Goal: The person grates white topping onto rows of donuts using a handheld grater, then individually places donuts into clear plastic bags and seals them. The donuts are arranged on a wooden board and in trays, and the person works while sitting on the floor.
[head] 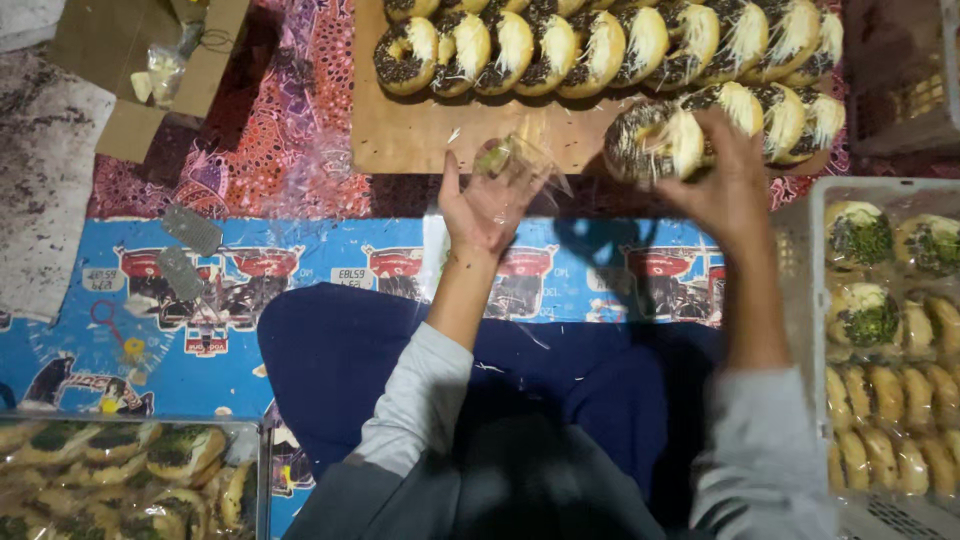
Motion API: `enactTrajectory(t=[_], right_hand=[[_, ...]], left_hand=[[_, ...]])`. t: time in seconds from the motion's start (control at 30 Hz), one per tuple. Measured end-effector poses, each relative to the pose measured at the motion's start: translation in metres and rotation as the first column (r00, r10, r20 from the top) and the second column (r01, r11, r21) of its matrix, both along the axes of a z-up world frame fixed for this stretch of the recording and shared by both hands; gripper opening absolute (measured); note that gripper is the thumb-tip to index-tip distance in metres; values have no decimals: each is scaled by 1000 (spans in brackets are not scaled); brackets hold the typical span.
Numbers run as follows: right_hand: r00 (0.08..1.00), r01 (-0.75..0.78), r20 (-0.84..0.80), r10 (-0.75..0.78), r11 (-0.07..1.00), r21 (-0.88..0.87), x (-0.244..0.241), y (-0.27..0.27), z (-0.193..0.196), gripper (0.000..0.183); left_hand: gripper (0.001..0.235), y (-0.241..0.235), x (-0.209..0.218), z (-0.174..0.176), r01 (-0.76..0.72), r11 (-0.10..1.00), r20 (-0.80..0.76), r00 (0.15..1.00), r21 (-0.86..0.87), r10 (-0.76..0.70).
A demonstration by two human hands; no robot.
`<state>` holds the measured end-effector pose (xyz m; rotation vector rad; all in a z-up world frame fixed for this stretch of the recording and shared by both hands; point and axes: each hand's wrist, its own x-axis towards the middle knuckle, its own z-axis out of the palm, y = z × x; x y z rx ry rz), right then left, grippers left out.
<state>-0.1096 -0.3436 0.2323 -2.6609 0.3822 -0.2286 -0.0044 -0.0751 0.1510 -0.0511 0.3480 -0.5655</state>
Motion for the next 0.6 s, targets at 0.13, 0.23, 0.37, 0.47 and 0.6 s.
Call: enactTrajectory(t=[0.13, 0.23, 0.37, 0.47, 0.6], right_hand=[[965, -174, 263, -13, 718, 674, -65, 76, 15, 88], [952, -130, 303, -39, 846, 517, -58, 126, 6, 78], [901, -213, 430, 60, 924, 317, -34, 167, -7, 88], [920, -181, 391, 41, 927, 329, -28, 181, -9, 83], [871, -96, 491, -28, 969, 226, -28, 185, -12, 77]], left_hand=[[59, 0, -1, -13, -142, 985, 27, 989, -102, 145], [61, -7, -15, -13, -181, 983, 235, 955, -27, 183], [71, -13, -35, -7, -189, 982, 392, 905, 21, 166], [79, -6, -45, 0, -213, 968, 395, 907, 130, 146], [79, -13, -94, 13, -245, 847, 505, 863, 471, -32]])
